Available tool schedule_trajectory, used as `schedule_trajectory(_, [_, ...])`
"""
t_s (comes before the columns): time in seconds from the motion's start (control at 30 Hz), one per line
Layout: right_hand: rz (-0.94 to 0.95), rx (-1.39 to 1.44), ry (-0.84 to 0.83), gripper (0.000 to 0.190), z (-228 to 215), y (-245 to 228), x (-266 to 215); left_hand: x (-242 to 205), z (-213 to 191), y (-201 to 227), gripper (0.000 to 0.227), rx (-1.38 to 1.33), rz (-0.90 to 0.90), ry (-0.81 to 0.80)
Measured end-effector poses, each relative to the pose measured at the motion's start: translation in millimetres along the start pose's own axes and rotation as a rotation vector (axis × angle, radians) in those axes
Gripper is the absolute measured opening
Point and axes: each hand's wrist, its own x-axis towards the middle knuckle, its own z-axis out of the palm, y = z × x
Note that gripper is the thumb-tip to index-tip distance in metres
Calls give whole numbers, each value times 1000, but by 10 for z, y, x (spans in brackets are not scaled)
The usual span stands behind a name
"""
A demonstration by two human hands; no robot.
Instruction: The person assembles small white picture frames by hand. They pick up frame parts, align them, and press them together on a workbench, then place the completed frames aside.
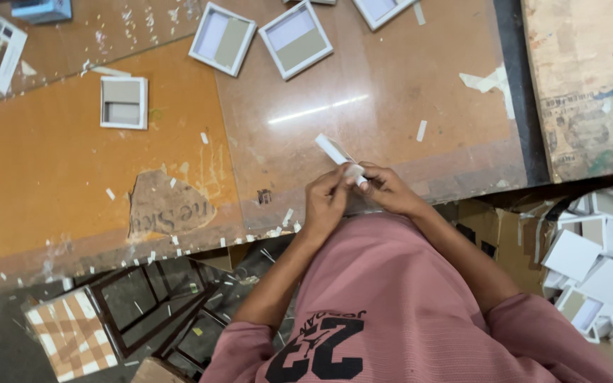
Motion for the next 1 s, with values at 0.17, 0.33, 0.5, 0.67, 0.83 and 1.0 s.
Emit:
schedule_trajectory(0.17, [-21,-57,0,30,36,293,-81,-171,-66,-14,28,367,133,-116])
schedule_trajectory(0.33, [-35,24,9,42,-4,328,83,297,-183,80,42,723,210,57])
schedule_trajectory(0.5, [-43,-26,36,52,33,276,40,768,-523,-119,27,680,-73,179])
schedule_trajectory(0.67, [-53,-38,53,55,-31,286,79,738,-432,-198,23,598,121,56])
schedule_trajectory(0.83, [-42,20,45,48,-90,453,-32,145,7,39,9,560,72,-130])
schedule_trajectory(1.0, [262,192,244,49,-161,495,-8,-93,-44,149,41,305,218,-57])
